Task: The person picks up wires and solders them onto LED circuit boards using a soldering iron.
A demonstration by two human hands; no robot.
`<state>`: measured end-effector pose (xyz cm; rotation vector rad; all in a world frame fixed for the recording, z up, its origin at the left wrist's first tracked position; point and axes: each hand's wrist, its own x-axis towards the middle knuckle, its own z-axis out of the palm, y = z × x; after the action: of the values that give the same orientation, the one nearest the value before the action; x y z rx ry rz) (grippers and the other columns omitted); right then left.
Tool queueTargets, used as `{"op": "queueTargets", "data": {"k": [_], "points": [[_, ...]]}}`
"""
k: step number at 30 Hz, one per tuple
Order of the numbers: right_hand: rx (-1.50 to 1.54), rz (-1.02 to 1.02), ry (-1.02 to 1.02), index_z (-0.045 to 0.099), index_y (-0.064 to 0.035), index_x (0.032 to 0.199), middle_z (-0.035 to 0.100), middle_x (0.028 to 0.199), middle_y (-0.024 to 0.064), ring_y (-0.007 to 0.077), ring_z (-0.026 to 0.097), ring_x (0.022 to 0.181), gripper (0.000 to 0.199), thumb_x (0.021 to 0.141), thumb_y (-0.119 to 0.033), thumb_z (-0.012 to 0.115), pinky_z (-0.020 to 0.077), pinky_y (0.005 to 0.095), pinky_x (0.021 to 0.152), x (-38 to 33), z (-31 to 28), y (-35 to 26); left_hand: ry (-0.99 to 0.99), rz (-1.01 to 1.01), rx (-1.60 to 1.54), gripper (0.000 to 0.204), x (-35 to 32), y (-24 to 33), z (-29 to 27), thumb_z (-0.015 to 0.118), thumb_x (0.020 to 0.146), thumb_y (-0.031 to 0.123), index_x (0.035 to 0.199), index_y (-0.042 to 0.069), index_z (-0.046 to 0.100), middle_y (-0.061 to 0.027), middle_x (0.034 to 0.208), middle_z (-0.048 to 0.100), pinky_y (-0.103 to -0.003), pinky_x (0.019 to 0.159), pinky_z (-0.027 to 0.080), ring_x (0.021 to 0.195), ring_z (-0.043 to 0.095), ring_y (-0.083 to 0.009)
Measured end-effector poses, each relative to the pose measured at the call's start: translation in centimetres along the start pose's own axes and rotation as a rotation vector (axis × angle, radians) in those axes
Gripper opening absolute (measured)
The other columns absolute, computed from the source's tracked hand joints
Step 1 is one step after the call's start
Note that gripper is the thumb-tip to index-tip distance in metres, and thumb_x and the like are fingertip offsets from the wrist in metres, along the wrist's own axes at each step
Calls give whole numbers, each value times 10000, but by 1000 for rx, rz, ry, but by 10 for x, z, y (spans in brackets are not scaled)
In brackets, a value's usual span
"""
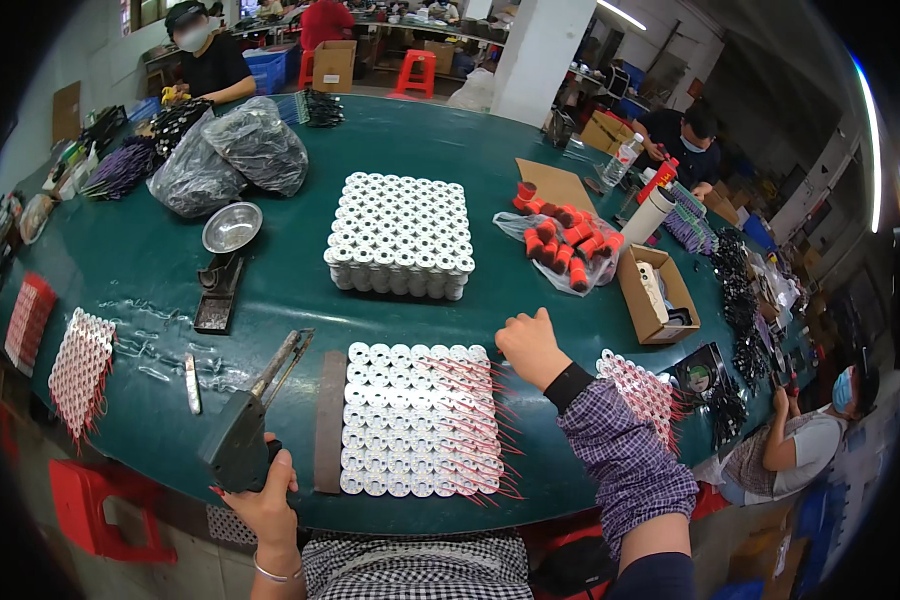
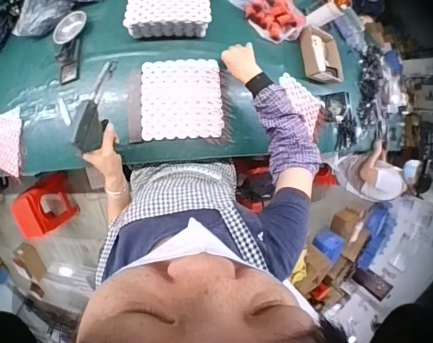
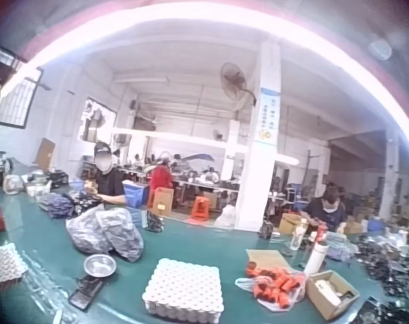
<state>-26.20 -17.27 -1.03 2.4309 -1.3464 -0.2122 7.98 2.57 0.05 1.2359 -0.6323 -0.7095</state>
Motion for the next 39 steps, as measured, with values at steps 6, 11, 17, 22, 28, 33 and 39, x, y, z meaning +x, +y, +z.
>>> {"op": "queueTargets", "data": {"k": [6,11,17,22,28,33,39], "points": [[-61,-96,-133,706,-155,760,674,760,38,230,653,786,40,775,-118,709,397,445,757,10,-10,-9,13,15,6,367,1,0,-6,678,822,-40,1180,-52,599,-140,1037,666,-252,468,446,589,572,-121],[-214,-180,-178,737,-151,799,676,806,74,255,652,846,82,839,-138,666,414,554,957,10,-11,-21,32,3,-34,339,3,2,-6,689,815,-75,1143,-72,601,-128,941,638,-257,470,463,583,589,-133],[-309,-231,-242,765,-140,865,683,886,87,270,641,914,96,837,-149,673,382,590,1050,15,-13,-26,-13,-9,-39,390,5,1,-6,690,812,-64,1188,-56,589,-139,1003,649,-252,467,463,590,586,-131],[-300,-235,-231,760,-125,876,673,885,73,257,633,926,101,816,-144,682,416,545,1002,18,-17,-27,-34,-46,-91,460,11,6,-3,689,796,-65,1240,-37,574,-170,1078,664,-250,463,470,587,582,-131],[172,-71,241,678,-112,821,597,797,45,241,592,828,50,794,-88,643,453,403,762,16,-27,-45,-179,-221,-156,443,22,7,-1,718,797,-64,1226,-44,611,-146,1073,690,-252,490,485,611,605,-127],[711,31,502,687,-71,888,625,830,62,262,603,797,133,788,10,652,469,387,684,2,-32,-96,-273,-261,-81,387,26,3,7,768,789,-54,1159,-29,660,-99,1002,721,-251,541,508,671,639,-113],[766,134,482,710,-37,956,660,878,79,267,640,815,228,751,56,673,519,379,707,-13,-16,-109,-382,-359,64,387,18,-5,18,774,777,-60,1148,-23,672,-96,1013,731,-253,595,538,742,664,-120]]}}
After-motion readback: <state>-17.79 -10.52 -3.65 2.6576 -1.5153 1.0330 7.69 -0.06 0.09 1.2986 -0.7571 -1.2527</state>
